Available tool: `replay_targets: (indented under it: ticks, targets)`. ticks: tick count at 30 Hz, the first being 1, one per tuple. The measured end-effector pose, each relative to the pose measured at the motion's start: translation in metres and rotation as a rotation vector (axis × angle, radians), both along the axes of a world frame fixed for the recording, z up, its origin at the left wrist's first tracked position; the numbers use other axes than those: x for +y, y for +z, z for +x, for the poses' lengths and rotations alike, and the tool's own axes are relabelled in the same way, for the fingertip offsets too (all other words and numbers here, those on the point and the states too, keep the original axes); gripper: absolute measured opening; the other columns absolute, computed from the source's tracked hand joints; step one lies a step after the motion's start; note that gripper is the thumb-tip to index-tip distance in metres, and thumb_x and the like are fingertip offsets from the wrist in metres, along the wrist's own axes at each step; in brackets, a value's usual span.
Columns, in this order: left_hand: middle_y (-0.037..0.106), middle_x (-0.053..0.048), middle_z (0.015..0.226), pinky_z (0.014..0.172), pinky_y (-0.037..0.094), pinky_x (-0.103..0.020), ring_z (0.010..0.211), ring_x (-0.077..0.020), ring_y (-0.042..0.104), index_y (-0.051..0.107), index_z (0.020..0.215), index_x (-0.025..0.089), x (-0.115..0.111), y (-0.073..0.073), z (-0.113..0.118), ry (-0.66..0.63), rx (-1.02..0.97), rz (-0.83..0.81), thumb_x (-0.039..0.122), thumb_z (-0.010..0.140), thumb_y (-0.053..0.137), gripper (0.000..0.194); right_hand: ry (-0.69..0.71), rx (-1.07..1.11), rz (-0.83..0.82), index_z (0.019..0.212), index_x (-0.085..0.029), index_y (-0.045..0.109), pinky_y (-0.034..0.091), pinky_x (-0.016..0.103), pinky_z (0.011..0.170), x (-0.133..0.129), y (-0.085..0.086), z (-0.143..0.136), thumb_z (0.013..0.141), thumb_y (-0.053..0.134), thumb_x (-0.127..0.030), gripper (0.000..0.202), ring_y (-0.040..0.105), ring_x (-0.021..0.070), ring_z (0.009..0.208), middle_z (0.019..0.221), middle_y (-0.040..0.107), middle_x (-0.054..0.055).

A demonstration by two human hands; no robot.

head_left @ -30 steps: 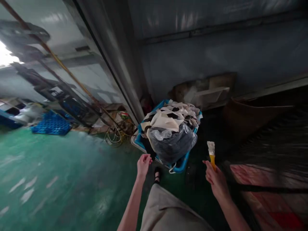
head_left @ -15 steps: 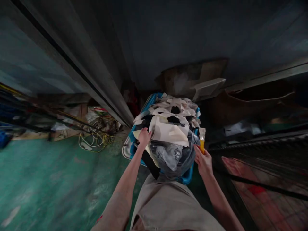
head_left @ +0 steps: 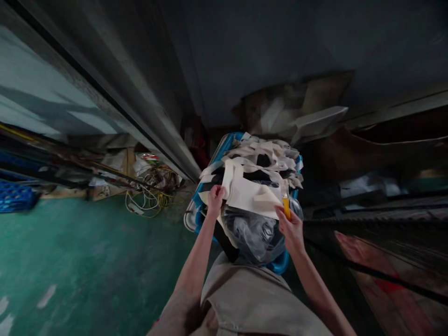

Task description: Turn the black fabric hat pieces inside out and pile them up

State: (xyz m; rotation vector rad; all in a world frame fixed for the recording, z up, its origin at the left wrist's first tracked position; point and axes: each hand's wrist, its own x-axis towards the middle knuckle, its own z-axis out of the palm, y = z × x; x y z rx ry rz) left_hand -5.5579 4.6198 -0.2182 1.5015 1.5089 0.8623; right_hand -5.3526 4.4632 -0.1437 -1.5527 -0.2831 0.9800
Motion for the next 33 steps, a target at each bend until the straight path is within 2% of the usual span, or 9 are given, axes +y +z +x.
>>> replay_targets:
  ticks: [3,6,9,12,17,20,24,28,33]
  targets:
    - [0.064,-0.003,0.084,0.067,0.047,-0.023,0.074,-0.0136,0.059,0.058,0.097,0.017,0.013,0.031,-0.002,0.034,-0.138,0.048,0.037,0.088,0.048,0.024,0.031,0.004,0.019,0.097,-0.013,0.069,0.014,0.018,0.036,0.009,0.005,-0.003,0.061,0.081,-0.051,0.054,0.022,0.0028,0.042,0.051,0.034,-0.01]
    - [0.064,-0.003,0.083,0.065,0.046,-0.022,0.073,-0.0137,0.058,0.059,0.088,0.017,0.018,0.066,-0.013,0.07,-0.324,0.111,0.035,0.082,0.055,0.019,0.052,0.004,0.028,0.098,-0.014,0.069,0.014,0.018,0.036,0.017,0.014,-0.007,0.065,0.077,-0.054,0.053,0.021,0.0031,0.041,0.05,0.03,-0.01]
    - [0.063,-0.002,0.08,0.059,0.043,-0.02,0.068,-0.0119,0.055,0.058,0.078,0.016,0.005,0.094,-0.022,0.115,-0.403,0.125,0.034,0.078,0.06,0.017,0.123,-0.014,0.069,0.098,-0.014,0.069,0.014,0.019,0.037,0.024,0.024,-0.015,0.07,0.072,-0.057,0.051,0.02,0.0036,0.041,0.051,0.029,-0.01]
    - [0.06,0.0,0.072,0.053,0.04,-0.018,0.06,-0.0102,0.052,0.061,0.083,0.016,-0.023,0.111,-0.017,0.038,-0.513,-0.019,0.034,0.077,0.062,0.019,0.201,-0.046,0.107,0.104,-0.013,0.069,0.015,0.02,0.038,0.029,0.032,-0.026,0.074,0.07,-0.054,0.051,0.021,0.0044,0.043,0.052,0.03,-0.009]
    - [0.057,0.003,0.064,0.049,0.04,-0.017,0.052,-0.0078,0.052,0.058,0.077,0.017,-0.074,0.123,0.023,0.021,-0.768,-0.33,0.036,0.074,0.069,0.022,0.264,-0.093,0.131,0.116,-0.013,0.065,0.025,0.019,0.043,0.031,0.039,-0.047,0.067,0.077,-0.041,0.058,0.029,0.0064,0.05,0.058,0.041,-0.008]
    - [0.067,0.001,0.076,0.057,0.048,-0.02,0.062,-0.0112,0.062,0.062,0.084,0.018,-0.092,0.126,0.042,0.096,-0.904,-0.444,0.037,0.07,0.075,0.028,0.292,-0.056,0.129,0.102,-0.015,0.068,0.03,0.019,0.046,0.028,0.042,-0.056,0.066,0.077,-0.042,0.046,0.036,0.0077,0.053,0.064,0.051,-0.004]
    - [0.073,-0.005,0.088,0.076,0.054,-0.027,0.08,-0.0177,0.069,0.068,0.088,0.016,-0.1,0.127,0.049,0.037,-1.022,-0.467,0.032,0.067,0.08,0.03,0.276,-0.088,0.127,0.088,-0.014,0.066,0.033,0.02,0.047,0.023,0.046,-0.059,0.07,0.072,-0.045,0.036,0.041,0.0097,0.056,0.065,0.054,-0.002]
    - [0.074,-0.005,0.088,0.079,0.054,-0.028,0.085,-0.0197,0.071,0.069,0.088,0.016,-0.104,0.127,0.05,0.105,-1.03,-0.467,0.034,0.066,0.08,0.03,0.315,-0.055,0.169,0.09,-0.016,0.065,0.034,0.019,0.049,0.018,0.043,-0.059,0.074,0.07,-0.042,0.031,0.042,0.0093,0.059,0.072,0.055,-0.002]
    - [0.074,-0.005,0.087,0.077,0.055,-0.028,0.085,-0.0202,0.071,0.068,0.091,0.015,-0.098,0.126,0.047,0.217,-0.982,-0.48,0.039,0.064,0.08,0.038,0.3,0.044,0.169,0.098,-0.017,0.065,0.021,0.019,0.042,0.007,0.038,-0.056,0.078,0.063,-0.037,0.029,0.027,0.0064,0.048,0.058,0.037,-0.007]
